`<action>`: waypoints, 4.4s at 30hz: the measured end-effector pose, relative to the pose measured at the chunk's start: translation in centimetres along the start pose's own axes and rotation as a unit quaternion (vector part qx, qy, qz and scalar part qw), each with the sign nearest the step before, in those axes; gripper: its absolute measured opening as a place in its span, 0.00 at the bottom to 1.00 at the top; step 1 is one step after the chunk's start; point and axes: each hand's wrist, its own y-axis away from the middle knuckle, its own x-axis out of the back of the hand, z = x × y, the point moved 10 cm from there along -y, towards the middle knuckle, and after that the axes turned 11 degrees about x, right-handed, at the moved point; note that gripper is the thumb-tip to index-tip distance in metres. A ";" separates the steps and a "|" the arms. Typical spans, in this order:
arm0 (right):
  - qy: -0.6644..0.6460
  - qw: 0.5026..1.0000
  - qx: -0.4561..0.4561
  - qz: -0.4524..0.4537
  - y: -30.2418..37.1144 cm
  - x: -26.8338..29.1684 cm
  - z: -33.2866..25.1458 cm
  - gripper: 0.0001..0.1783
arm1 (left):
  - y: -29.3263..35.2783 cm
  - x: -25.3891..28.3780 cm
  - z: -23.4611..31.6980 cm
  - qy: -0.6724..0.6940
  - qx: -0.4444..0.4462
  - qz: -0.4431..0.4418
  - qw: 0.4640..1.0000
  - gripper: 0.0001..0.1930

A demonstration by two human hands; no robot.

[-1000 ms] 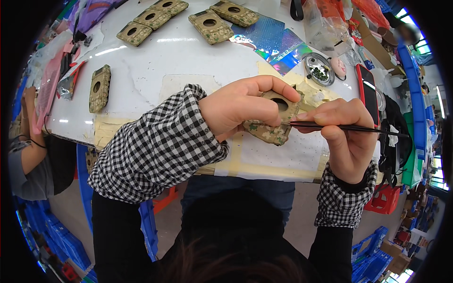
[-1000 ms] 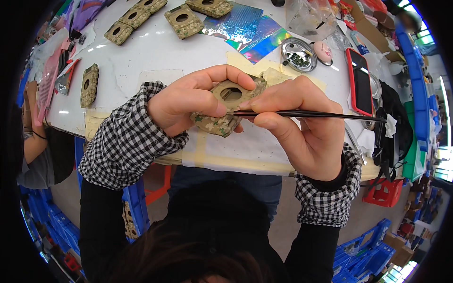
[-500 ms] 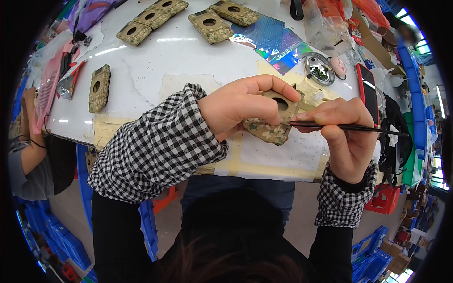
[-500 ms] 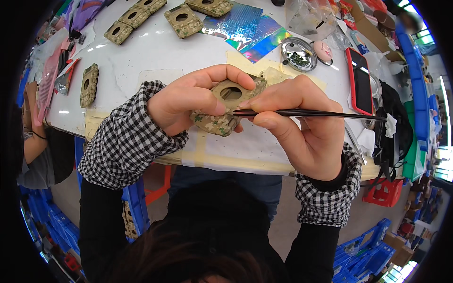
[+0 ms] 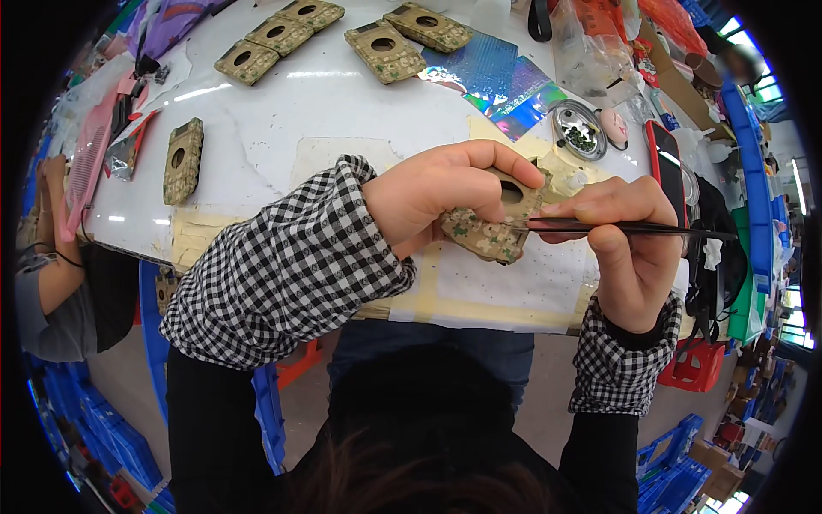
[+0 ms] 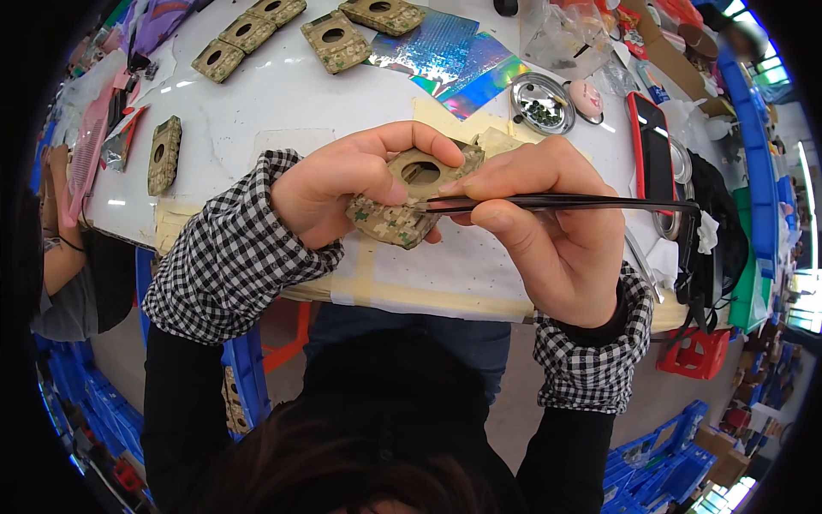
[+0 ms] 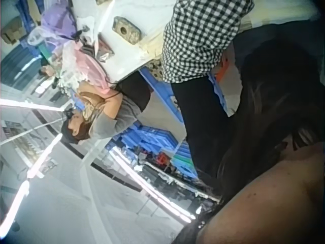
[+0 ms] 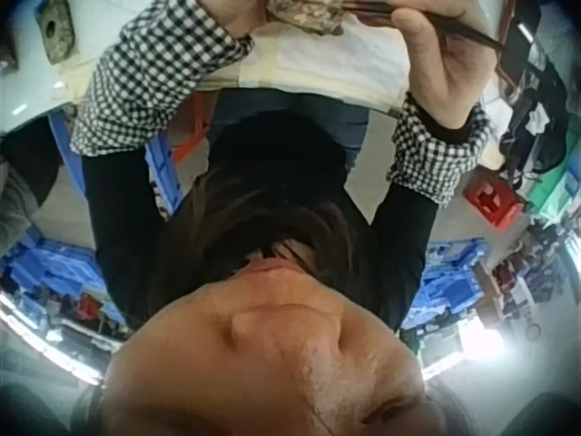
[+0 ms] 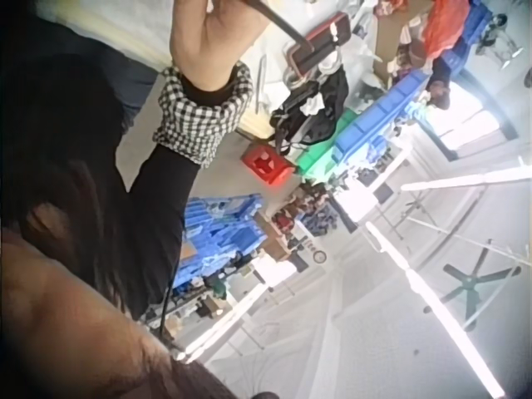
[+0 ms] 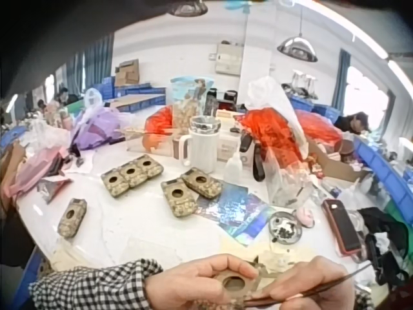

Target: Assembling and detailing a plastic toy tank model using a brush and tweezers.

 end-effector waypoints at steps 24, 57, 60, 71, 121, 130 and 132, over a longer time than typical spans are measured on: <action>0.120 0.980 0.146 0.055 0.3 2.3 -1.5 0.11 | 2.1 1.2 4.2 -0.144 -0.197 0.137 0.960 0.17; 0.157 0.979 0.098 0.082 1.1 2.4 -0.8 0.10 | 1.2 2.3 1.4 0.071 -0.008 0.138 0.988 0.21; 0.154 0.979 0.098 0.088 1.1 2.4 -0.7 0.09 | 1.1 2.4 1.4 0.076 -0.012 0.137 0.988 0.21; 0.156 0.979 0.094 0.086 1.0 2.4 -0.7 0.08 | 1.2 2.6 1.2 0.092 -0.011 0.149 0.985 0.21; 0.073 0.996 0.056 0.001 -0.1 0.2 0.7 0.10 | 0.8 1.7 1.1 0.015 -0.013 0.127 0.992 0.22; 0.064 0.996 0.056 0.003 -0.1 0.0 0.8 0.09 | 0.7 2.1 1.1 0.008 -0.019 0.130 0.991 0.21; 0.067 0.996 0.056 0.000 -0.1 0.0 0.8 0.09 | 0.7 2.1 1.1 0.007 -0.022 0.130 0.991 0.21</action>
